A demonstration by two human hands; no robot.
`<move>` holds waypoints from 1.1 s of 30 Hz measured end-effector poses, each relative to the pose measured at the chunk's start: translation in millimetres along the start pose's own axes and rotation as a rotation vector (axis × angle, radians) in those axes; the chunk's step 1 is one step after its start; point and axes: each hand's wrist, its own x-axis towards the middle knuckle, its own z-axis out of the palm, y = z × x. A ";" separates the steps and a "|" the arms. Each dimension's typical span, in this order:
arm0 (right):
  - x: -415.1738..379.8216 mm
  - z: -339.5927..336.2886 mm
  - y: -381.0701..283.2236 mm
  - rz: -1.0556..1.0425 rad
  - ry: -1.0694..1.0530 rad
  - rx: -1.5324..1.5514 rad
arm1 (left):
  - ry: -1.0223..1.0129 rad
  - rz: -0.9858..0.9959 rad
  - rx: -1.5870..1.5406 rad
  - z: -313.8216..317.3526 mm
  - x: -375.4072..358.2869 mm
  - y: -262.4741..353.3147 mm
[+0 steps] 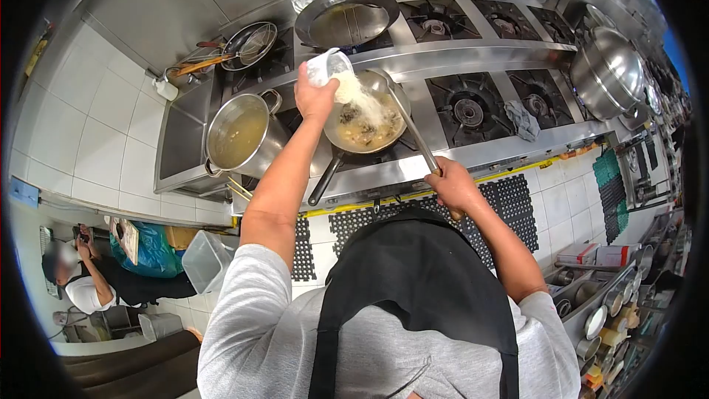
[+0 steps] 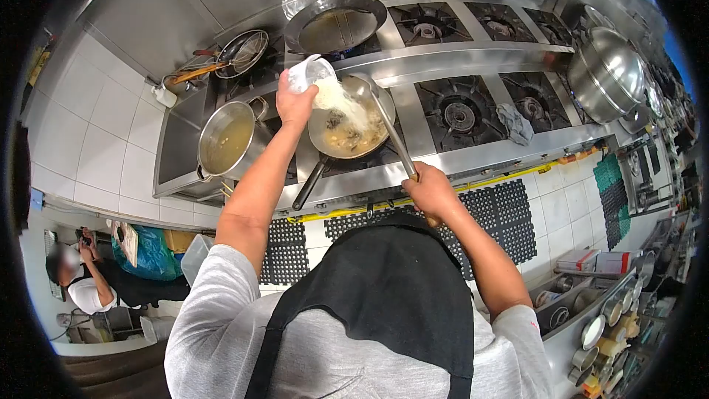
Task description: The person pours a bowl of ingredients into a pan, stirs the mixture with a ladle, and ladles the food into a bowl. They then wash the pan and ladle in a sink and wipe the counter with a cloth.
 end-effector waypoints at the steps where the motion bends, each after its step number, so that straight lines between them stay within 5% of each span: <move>1: 3.1 2.0 3.2 -0.015 0.024 -0.074 | 0.018 -0.033 -0.063 7.3 4.0 -13.7; 4: 12.7 15.2 23.4 0.017 0.014 -0.162 | -0.086 -0.310 -0.472 17.6 6.7 -38.7; 7: 18.5 16.0 24.2 0.355 -0.262 0.571 | -0.152 -0.726 -0.952 9.8 -3.1 -37.4; 11: 29.7 -1.7 31.7 0.643 -0.643 1.620 | -0.297 -0.803 -1.035 -8.7 -16.9 -27.1; 18: 12.2 -11.7 3.5 0.541 -0.542 1.378 | -0.361 -0.790 -1.119 -64.2 -48.1 13.7; 33: 10.1 -65.9 -24.9 0.323 -0.305 0.904 | -0.094 -0.865 -1.038 -167.8 -181.9 -47.3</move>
